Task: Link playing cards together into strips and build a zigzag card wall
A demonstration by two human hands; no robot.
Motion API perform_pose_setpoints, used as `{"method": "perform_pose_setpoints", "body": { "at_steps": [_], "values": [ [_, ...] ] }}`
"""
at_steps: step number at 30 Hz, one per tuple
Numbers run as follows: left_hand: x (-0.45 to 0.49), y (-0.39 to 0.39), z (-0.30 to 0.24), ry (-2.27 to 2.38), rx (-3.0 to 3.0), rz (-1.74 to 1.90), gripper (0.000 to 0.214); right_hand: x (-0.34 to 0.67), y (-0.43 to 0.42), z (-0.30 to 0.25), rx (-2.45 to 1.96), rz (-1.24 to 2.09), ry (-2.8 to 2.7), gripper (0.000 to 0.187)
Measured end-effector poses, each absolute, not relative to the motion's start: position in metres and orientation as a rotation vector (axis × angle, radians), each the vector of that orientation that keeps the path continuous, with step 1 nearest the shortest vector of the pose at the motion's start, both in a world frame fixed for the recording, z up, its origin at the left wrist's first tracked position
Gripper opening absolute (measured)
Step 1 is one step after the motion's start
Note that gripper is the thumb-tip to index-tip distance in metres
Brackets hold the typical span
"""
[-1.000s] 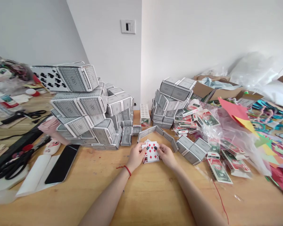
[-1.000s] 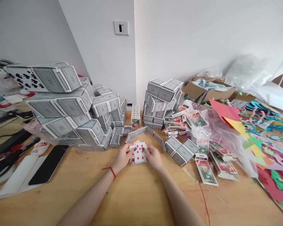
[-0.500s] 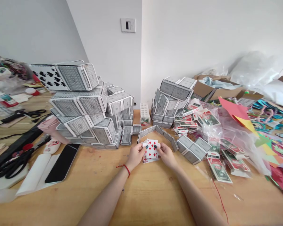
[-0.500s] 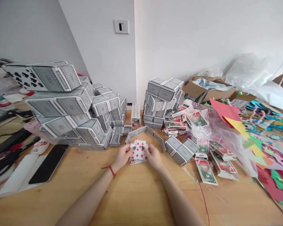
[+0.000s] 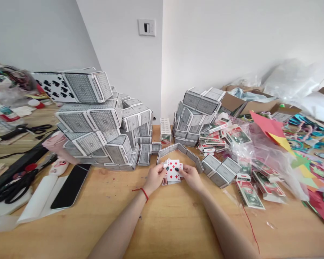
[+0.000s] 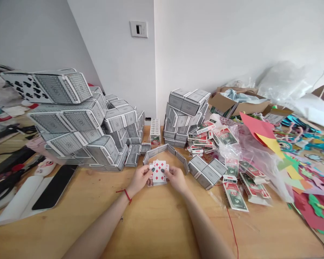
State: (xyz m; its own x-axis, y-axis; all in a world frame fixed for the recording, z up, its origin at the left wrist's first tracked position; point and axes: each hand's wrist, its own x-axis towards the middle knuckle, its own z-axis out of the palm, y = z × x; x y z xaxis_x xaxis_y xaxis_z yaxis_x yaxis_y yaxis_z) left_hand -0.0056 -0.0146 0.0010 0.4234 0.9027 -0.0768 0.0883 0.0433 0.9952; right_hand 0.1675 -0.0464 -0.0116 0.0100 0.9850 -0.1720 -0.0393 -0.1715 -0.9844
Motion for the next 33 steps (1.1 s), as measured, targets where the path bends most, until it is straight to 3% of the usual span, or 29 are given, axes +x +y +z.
{"method": "perform_pose_setpoints", "body": {
  "at_steps": [6,15,22,33],
  "values": [
    [-0.0083,-0.0153,-0.0001,0.977,1.442,0.904,0.025,0.1697,-0.0458,-0.0096,-1.297,1.359,-1.056,0.043],
    [-0.0126,-0.0098,-0.0009,0.758,1.042,0.803,0.023,0.1718,-0.0477,-0.0041,-1.236,1.430,-1.007,0.040],
    [-0.0105,-0.0084,-0.0021,0.664,0.825,0.741,0.034,0.1726,-0.0480,-0.0054,-1.218,1.410,-1.053,0.036],
    [-0.0120,-0.0073,-0.0029,0.733,0.805,0.742,0.029,0.1693,-0.0479,-0.0062,-1.213,1.387,-0.971,0.039]
  ]
}}
